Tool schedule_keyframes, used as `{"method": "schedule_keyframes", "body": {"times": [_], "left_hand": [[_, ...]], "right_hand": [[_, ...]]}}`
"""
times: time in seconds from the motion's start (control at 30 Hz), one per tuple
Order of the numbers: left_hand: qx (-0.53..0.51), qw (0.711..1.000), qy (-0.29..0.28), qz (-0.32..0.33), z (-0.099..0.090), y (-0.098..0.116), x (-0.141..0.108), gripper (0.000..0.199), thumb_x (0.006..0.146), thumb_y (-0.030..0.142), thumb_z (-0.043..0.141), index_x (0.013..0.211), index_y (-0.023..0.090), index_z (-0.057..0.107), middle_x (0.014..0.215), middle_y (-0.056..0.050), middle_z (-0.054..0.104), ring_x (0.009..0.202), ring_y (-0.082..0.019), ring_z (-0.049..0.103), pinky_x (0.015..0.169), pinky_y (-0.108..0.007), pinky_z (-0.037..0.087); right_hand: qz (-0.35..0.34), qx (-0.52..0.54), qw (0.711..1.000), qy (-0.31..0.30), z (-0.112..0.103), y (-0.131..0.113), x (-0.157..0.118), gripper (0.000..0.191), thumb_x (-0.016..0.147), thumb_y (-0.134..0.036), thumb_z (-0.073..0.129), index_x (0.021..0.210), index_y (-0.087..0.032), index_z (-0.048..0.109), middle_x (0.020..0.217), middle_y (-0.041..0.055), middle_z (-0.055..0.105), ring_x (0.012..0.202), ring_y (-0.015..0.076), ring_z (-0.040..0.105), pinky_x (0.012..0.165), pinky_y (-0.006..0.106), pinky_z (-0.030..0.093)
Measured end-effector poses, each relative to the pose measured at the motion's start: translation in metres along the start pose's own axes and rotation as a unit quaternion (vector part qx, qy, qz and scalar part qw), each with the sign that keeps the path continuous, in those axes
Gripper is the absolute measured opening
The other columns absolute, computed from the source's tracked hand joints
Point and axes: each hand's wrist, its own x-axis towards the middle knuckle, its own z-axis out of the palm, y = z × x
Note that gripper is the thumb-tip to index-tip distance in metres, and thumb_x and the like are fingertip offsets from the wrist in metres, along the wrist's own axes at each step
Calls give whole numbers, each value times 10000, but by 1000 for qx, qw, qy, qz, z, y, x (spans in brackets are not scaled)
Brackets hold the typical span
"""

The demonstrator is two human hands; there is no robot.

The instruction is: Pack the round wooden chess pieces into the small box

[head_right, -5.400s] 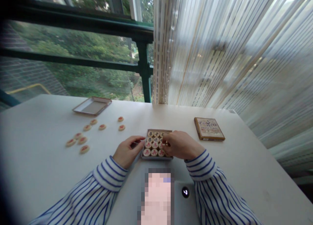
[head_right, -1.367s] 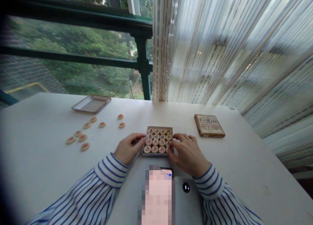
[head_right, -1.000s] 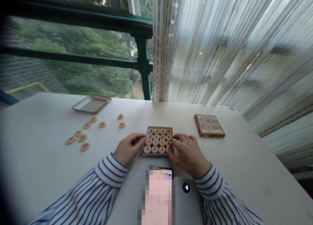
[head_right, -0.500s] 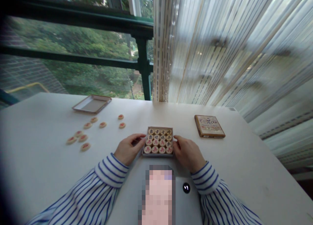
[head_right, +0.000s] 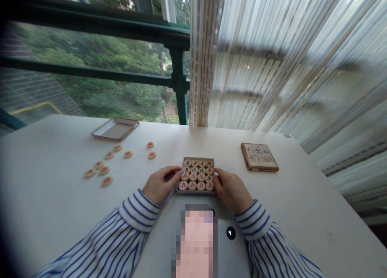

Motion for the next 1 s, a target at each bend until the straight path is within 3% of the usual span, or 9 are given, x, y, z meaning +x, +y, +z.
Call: {"method": "schedule_keyframes", "body": {"times": [0.4, 1.0], "left_hand": [[-2, 1000, -8, 2, 0, 1, 0, 293, 739, 379, 510, 907, 184, 651, 852, -52, 681, 795, -173, 615, 720, -298, 490], [0, 1000, -10, -10, -4, 6, 0, 293, 734, 383, 514, 896, 187, 661, 835, -47, 685, 771, -172, 620, 702, -295, 495]], "right_hand": [[-17, 7, 1000, 2, 2, 1, 1, 363, 844, -225, 351, 1158, -174, 525, 1032, 74, 640, 914, 175, 599, 763, 266, 442], [-10, 11, 1000, -5, -1, -3, -1, 358, 841, -220, 336, 1133, -158, 535, 1009, 82, 642, 888, 175, 600, 749, 258, 436]]}}
